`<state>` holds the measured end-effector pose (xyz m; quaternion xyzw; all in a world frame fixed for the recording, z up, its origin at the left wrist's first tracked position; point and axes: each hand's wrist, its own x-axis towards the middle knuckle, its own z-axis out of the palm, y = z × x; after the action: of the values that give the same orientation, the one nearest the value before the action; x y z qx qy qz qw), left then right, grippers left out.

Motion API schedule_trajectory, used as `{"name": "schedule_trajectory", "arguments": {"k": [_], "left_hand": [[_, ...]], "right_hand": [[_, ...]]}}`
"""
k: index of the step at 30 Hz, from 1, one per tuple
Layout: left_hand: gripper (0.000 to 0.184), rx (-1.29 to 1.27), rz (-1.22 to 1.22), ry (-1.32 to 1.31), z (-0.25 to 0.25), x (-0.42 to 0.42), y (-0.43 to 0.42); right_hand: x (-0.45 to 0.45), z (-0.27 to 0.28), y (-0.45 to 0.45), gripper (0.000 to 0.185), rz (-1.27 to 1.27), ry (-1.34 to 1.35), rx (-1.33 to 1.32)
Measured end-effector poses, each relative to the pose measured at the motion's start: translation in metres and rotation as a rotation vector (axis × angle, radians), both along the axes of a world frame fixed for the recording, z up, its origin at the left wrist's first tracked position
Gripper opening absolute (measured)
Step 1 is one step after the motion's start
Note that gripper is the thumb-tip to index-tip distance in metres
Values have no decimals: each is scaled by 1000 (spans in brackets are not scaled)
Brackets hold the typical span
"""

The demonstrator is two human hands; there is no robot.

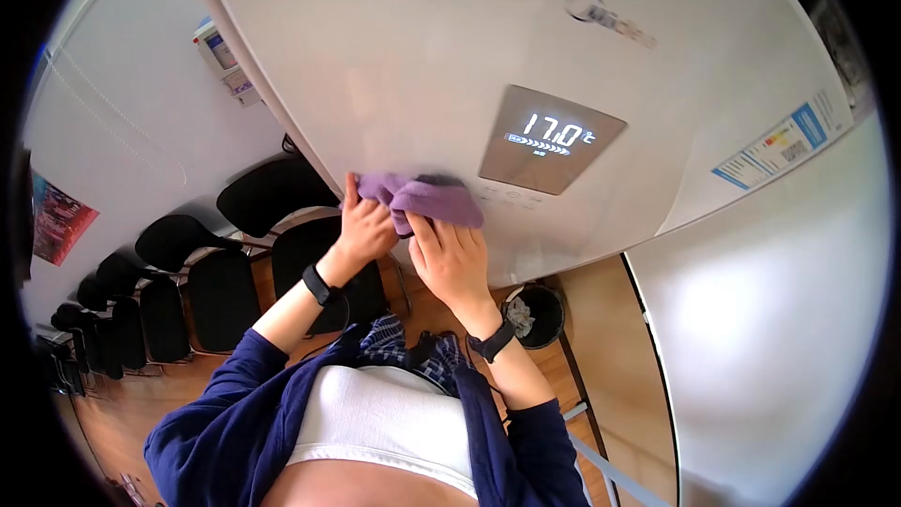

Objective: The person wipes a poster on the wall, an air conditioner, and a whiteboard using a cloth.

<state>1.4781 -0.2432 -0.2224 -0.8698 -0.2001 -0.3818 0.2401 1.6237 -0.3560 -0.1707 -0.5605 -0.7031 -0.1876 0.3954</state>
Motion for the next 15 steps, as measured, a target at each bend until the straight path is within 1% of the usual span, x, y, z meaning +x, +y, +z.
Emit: {"name": "schedule_trajectory", "arguments": {"k": [2, 5, 7, 8, 10, 12, 15], "left_hand": [[8, 50, 22, -123, 44, -11, 21], [5, 129, 39, -287, 108, -23, 44], [6, 193, 42, -377, 144, -29, 54], [7, 218, 14, -384, 145, -31, 60], [10, 230, -15, -394, 125, -33, 68], [12, 179, -59, -364, 82, -39, 75], [16, -22, -158, -273, -5, -49, 75]], "right_hand": [[-19, 38, 14, 48, 51, 42, 15], [-38, 88, 35, 44, 81, 79, 99], [-51, 95, 52, 54, 45, -12, 153], [-60, 97, 60, 63, -35, -61, 170], [-65, 75, 69, 69, -70, -130, 246], [-70, 40, 81, 77, -72, -183, 252], [-70, -28, 73, 64, -93, -208, 115]]}}
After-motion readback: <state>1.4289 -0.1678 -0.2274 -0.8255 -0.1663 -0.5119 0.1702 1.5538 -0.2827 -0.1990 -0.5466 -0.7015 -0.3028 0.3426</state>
